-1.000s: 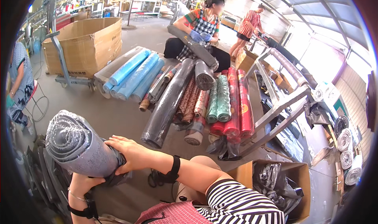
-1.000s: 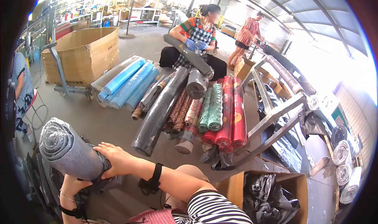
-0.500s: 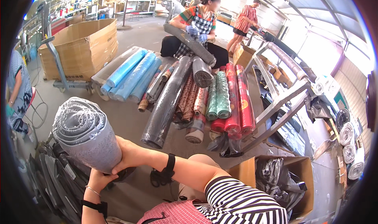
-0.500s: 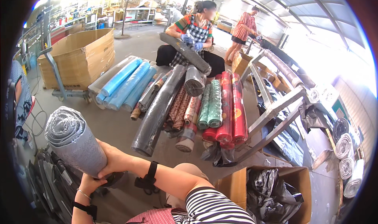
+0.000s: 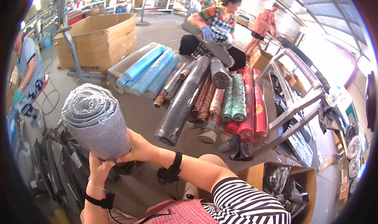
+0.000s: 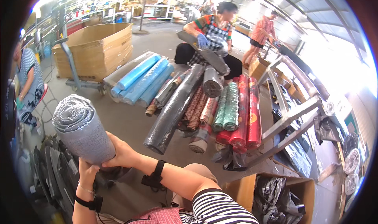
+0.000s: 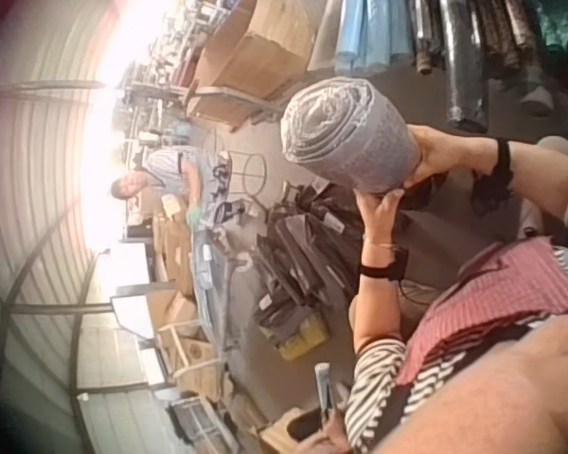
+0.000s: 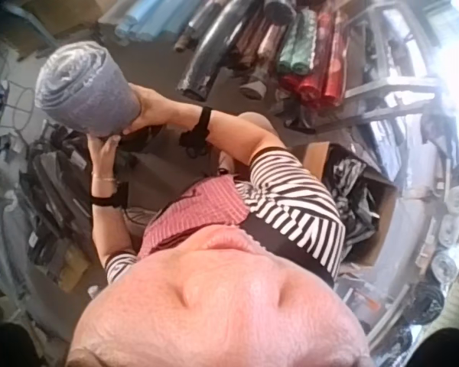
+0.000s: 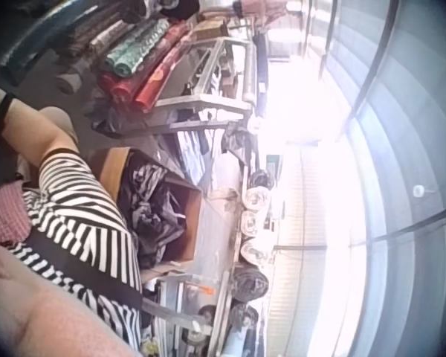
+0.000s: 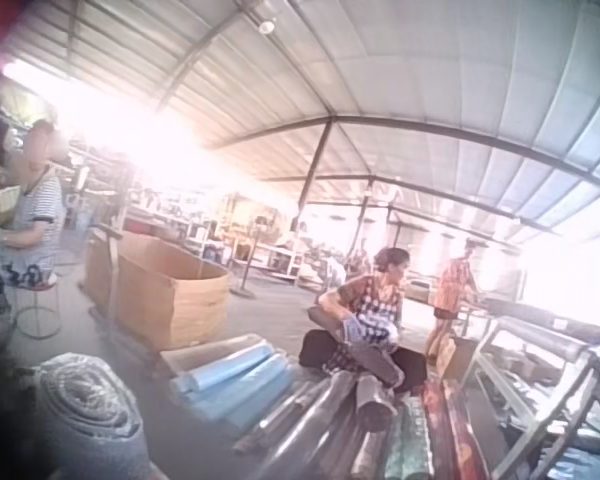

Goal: Unpack rolled mats from gray plastic packaging using scissors.

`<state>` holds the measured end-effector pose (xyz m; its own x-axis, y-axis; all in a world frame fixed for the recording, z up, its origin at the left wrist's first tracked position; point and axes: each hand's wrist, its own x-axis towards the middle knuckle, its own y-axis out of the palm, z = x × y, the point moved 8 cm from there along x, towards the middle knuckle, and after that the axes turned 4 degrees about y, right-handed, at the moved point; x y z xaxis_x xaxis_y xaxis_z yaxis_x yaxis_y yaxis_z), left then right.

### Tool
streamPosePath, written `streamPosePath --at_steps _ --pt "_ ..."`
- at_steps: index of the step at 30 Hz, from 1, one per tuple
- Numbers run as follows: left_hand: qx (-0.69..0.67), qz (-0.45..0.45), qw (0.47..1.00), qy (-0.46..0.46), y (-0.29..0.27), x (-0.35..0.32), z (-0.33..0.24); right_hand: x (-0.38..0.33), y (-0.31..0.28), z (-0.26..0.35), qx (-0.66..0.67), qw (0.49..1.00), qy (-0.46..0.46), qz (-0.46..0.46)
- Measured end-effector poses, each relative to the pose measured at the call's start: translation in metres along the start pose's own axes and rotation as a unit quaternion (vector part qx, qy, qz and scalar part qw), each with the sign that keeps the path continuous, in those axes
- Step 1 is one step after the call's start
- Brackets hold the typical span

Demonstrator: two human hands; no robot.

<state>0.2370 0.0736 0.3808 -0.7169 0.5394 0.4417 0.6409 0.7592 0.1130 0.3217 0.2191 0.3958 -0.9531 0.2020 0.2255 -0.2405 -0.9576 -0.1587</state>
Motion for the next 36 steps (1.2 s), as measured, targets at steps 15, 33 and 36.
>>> streamPosePath --at_steps 15,33,36 --pt "0.239 0.047 0.963 -0.115 -0.053 0.012 0.034 0.009 -0.026 -0.020 0.072 0.994 0.055 -0.062" --pt "0.071 0.141 0.987 -0.013 -0.012 0.017 0.013 0.001 0.015 -0.007 -0.055 0.998 -0.023 0.021" --pt "0.012 0.174 0.984 -0.029 -0.007 0.006 0.027 0.001 0.017 -0.008 0.042 0.998 0.013 0.034"
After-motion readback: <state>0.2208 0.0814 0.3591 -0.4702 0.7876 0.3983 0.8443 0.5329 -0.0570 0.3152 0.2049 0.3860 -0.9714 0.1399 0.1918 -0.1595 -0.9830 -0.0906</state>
